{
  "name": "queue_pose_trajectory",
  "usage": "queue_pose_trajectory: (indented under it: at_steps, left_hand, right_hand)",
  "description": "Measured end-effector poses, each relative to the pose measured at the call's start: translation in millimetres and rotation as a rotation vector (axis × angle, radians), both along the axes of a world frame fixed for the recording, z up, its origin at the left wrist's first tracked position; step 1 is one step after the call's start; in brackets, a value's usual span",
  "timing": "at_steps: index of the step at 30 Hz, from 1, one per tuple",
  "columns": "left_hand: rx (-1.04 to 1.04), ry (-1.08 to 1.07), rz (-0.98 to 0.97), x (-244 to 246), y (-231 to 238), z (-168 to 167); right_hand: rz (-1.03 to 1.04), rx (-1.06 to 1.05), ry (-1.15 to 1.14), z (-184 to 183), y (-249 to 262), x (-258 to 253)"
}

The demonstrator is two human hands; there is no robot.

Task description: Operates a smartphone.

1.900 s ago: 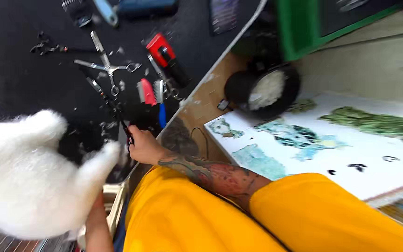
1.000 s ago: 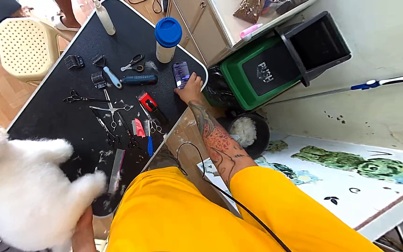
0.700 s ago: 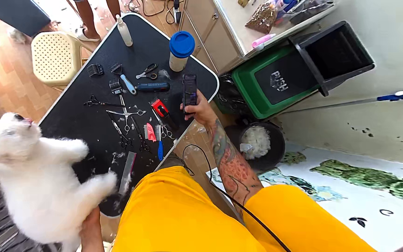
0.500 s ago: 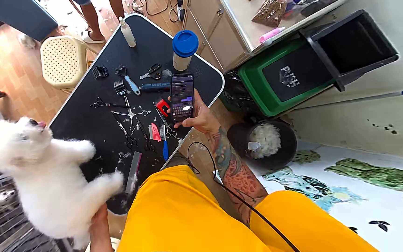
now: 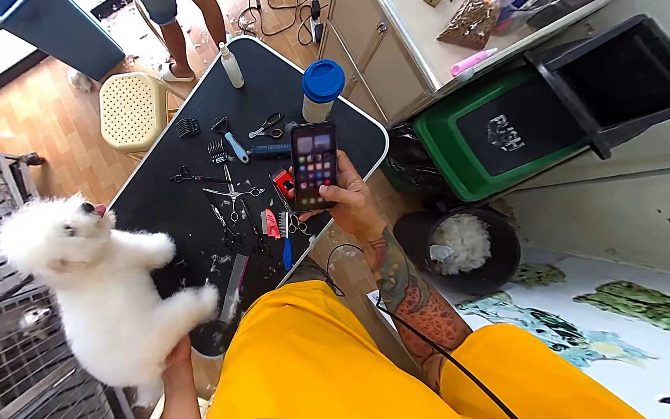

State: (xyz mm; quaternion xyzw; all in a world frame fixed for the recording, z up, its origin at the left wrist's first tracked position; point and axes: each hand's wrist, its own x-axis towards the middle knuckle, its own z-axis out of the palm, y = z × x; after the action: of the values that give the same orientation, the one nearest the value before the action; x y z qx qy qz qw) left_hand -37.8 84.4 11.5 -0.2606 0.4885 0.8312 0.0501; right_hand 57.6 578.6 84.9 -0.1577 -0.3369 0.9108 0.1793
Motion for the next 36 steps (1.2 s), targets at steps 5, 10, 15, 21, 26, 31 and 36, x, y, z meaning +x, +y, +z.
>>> queue_pose_trajectory:
  at_steps: [5, 10, 15, 21, 26, 31, 36]
  left_hand:
    - [0.015, -0.001, 0.008, 0, -3, -1]
    - [-0.003, 0.007, -0.017, -3, -11, -9]
    - [0.015, 0.006, -0.009, -4, -6, -4]
    - [0.005, -0.004, -0.045, -4, -8, -2]
    - [0.053, -0.003, -0.029, -4, -16, -8]
    - [0.067, -0.013, -0.019, -4, -15, -7]
    - [0.08, -0.015, -0.018, -5, -20, -13]
  right_hand:
    - [0.009, -0.045, 0.061, 10, 5, 2]
    - [-0.047, 0.008, -0.062, 22, 1, 0]
    - [-0.084, 0.188, -0.133, 26, -4, -1]
    - [-0.101, 0.072, -0.096, 26, -2, -4]
    - [-0.153, 0.159, -0.145, 28, -4, -4]
    - [-0.184, 0.116, -0.206, 30, -4, -4]
    - [-0.16, 0.201, -0.134, 26, -9, 0]
